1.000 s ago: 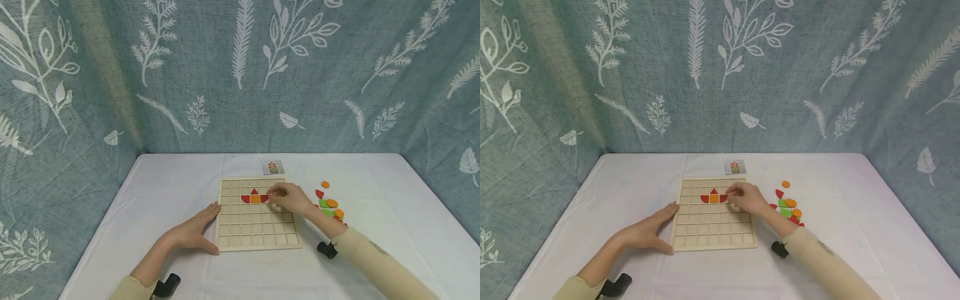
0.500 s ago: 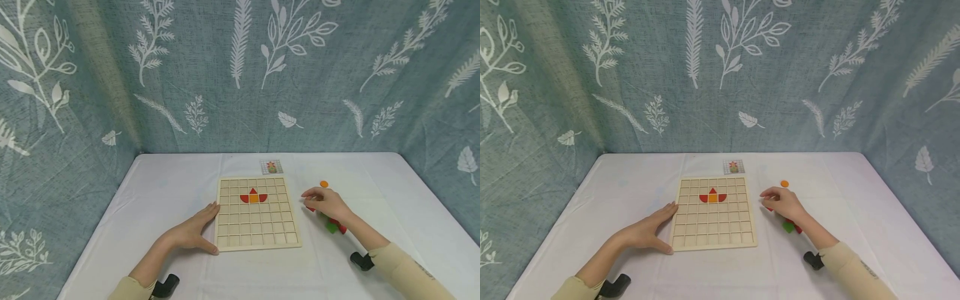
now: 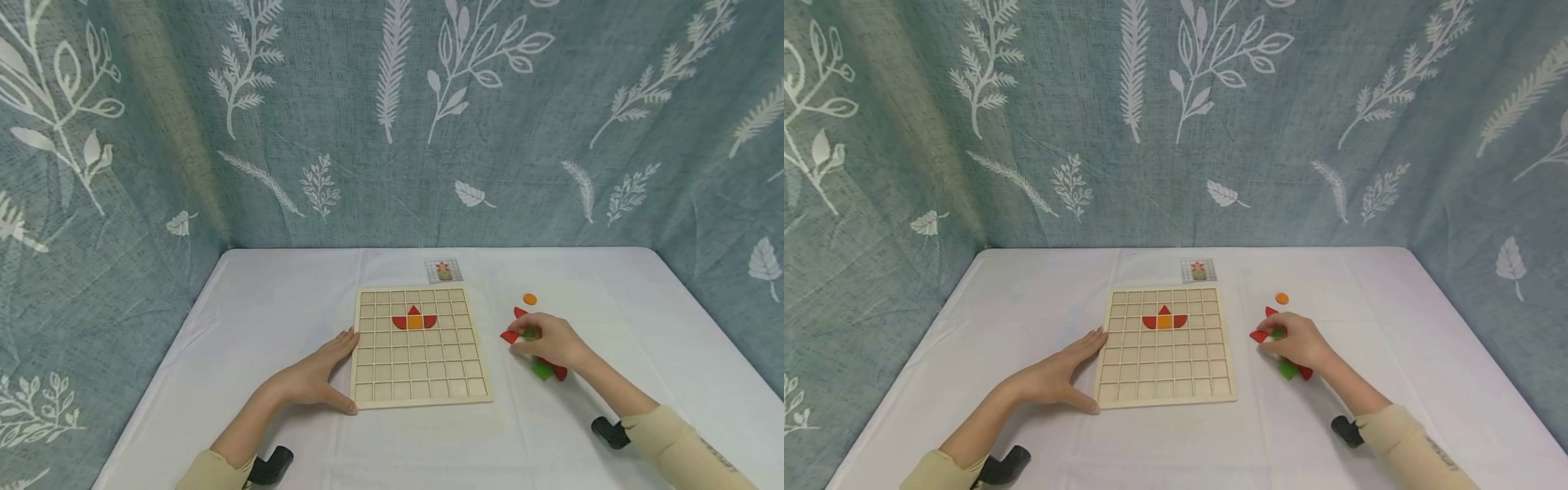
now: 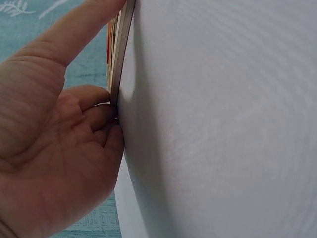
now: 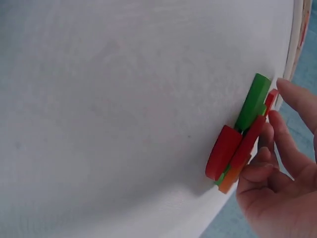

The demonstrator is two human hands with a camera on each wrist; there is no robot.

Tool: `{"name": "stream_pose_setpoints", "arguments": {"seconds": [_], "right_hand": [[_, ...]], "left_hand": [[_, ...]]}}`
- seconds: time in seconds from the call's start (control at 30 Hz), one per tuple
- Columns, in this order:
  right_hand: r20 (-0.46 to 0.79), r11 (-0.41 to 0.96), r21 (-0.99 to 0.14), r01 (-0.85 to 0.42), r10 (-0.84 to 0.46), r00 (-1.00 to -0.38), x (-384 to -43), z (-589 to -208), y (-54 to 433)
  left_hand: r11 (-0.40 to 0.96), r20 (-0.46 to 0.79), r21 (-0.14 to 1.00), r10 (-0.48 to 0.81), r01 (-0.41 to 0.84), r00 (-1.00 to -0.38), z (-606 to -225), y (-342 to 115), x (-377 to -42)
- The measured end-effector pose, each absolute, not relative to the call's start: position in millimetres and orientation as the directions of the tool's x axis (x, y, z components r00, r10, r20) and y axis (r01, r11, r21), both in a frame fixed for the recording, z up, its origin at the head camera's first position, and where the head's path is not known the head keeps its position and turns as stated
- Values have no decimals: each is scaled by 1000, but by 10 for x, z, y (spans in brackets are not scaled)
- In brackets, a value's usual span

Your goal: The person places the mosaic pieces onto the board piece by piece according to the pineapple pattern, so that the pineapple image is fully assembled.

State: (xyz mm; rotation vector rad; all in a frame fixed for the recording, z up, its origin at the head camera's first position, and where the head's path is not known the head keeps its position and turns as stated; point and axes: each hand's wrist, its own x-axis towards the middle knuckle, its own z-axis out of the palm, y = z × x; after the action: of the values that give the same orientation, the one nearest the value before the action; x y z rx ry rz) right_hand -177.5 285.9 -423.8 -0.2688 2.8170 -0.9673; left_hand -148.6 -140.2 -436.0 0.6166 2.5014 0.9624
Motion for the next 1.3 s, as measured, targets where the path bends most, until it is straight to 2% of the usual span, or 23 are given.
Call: {"name": "stream_pose_setpoints", "arguments": {"seconds": [0.27, 0.5, 0.7, 0.9, 1.1, 1.3], "right_hand": [[-43, 765, -622, -169, -248, -968, -1818, -4253, 2878], [29, 794, -594, -127, -137, -990, -2029, -4189, 3052], [-69, 797, -604, 6, -45, -997, -2197, -4203, 3165], [-134, 780, -622, 64, -26, -991, -2283, -4253, 3198], [-150, 763, -639, 96, -1, -989, -2329, -4282, 3187], [-102, 776, -624, 88, 31, -994, -2335, -4309, 3165]], "left_hand": [[666, -195, 700, 527, 259, -827, -4359, -1401, -1490], [659, -192, 706, 530, 259, -826, -4349, -1413, -1482], [666, -191, 699, 526, 262, -829, -4339, -1418, -1468], [666, -200, 703, 523, 251, -828, -4349, -1403, -1467], [661, -191, 704, 528, 260, -827, -4350, -1402, -1466], [663, -191, 701, 530, 263, -826, -4355, -1406, -1468]]}}
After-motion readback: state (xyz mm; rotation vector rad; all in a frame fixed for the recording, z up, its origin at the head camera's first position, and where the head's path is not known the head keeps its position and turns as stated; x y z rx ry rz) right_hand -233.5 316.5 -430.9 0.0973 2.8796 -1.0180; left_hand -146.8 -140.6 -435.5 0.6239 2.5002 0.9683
